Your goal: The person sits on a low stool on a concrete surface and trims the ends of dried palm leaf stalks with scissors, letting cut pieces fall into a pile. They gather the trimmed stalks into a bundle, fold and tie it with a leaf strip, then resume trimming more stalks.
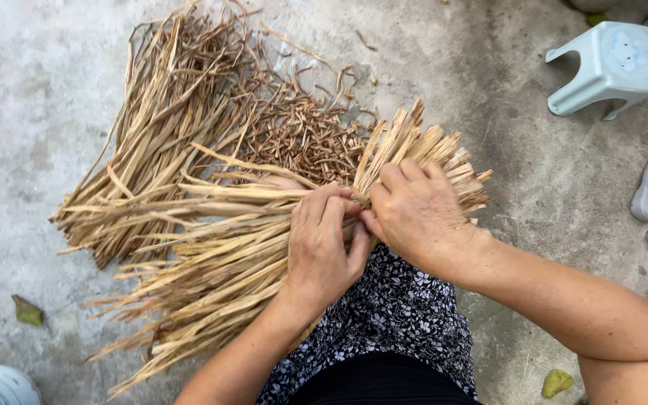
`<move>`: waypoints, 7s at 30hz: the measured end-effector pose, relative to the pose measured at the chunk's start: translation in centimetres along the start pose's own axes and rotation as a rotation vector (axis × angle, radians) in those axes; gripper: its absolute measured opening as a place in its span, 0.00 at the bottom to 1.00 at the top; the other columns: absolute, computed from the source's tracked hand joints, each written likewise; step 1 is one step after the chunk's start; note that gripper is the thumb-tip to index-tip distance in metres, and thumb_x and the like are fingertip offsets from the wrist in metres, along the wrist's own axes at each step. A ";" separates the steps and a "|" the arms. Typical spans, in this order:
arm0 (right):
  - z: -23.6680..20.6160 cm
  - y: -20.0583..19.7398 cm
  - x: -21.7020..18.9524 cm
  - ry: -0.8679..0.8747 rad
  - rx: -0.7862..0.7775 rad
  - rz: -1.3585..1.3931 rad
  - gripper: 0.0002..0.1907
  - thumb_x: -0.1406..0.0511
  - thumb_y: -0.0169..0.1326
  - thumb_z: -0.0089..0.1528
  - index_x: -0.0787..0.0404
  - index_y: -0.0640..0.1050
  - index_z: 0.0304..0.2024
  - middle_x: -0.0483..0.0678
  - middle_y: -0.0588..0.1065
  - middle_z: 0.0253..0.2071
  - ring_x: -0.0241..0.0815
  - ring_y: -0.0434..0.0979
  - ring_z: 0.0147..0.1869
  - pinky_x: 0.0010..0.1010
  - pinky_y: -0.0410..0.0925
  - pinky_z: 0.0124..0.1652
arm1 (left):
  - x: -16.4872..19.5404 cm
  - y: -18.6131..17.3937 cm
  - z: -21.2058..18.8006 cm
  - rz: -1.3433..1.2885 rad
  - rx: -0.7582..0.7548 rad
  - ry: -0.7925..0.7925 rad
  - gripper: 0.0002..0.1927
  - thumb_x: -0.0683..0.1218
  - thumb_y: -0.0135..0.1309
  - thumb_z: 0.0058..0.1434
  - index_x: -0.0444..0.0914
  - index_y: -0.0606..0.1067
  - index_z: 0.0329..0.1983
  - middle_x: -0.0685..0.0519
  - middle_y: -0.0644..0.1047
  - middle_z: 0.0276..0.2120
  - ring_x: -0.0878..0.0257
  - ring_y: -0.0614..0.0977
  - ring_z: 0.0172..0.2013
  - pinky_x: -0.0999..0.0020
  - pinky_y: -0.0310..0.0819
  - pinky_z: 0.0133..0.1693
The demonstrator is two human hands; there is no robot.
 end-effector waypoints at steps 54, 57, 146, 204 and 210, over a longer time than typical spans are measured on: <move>-2.0 12.6 -1.4 0.538 0.144 2.354 0.56 0.43 0.69 0.50 0.60 0.59 0.71 0.47 0.66 0.69 0.47 0.64 0.73 0.50 0.60 0.67 | -3.1 1.2 13.1 -0.243 -0.816 -0.549 0.50 0.59 0.70 0.42 0.43 0.64 0.68 0.45 0.81 0.53 0.54 0.83 0.53 0.59 0.74 0.59; 2.1 10.0 0.2 0.244 0.360 2.344 0.54 0.46 0.71 0.52 0.59 0.59 0.70 0.44 0.66 0.67 0.44 0.64 0.72 0.47 0.60 0.71 | -3.3 -3.7 15.6 -0.284 -0.657 -0.434 0.44 0.55 0.72 0.42 0.40 0.69 0.63 0.48 0.82 0.52 0.58 0.84 0.53 0.62 0.72 0.57; 3.0 7.6 -2.2 0.023 0.190 1.340 0.15 0.65 0.67 0.59 0.55 0.73 0.42 0.43 0.76 0.46 0.44 0.77 0.64 0.47 0.58 0.75 | -8.7 0.9 -1.9 -0.516 -0.321 -0.420 0.34 0.51 0.72 0.42 0.38 0.74 0.52 0.51 0.81 0.43 0.61 0.85 0.45 0.64 0.81 0.50; 23.8 39.9 -10.4 0.068 -0.366 0.882 0.21 0.71 0.49 0.68 0.55 0.73 0.64 0.51 0.72 0.66 0.49 0.71 0.68 0.36 0.65 0.65 | -4.5 -4.9 -6.8 -0.581 -0.237 -0.355 0.34 0.53 0.66 0.50 0.44 0.70 0.60 0.53 0.78 0.47 0.56 0.81 0.51 0.61 0.73 0.56; 24.7 42.9 -10.2 -0.003 -0.383 0.618 0.34 0.79 0.46 0.54 0.54 0.72 0.63 0.51 0.65 0.69 0.57 0.66 0.69 0.46 0.61 0.63 | -5.2 -2.7 -7.8 -0.530 -0.239 -0.404 0.17 0.50 0.55 0.70 0.46 0.71 0.61 0.56 0.78 0.43 0.60 0.81 0.48 0.63 0.72 0.51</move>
Point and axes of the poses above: each hand's wrist, its own z-axis towards the middle knuckle, its own y-axis out of the palm, x = y × z, the point moved 4 cm from there along z, towards the middle knuckle
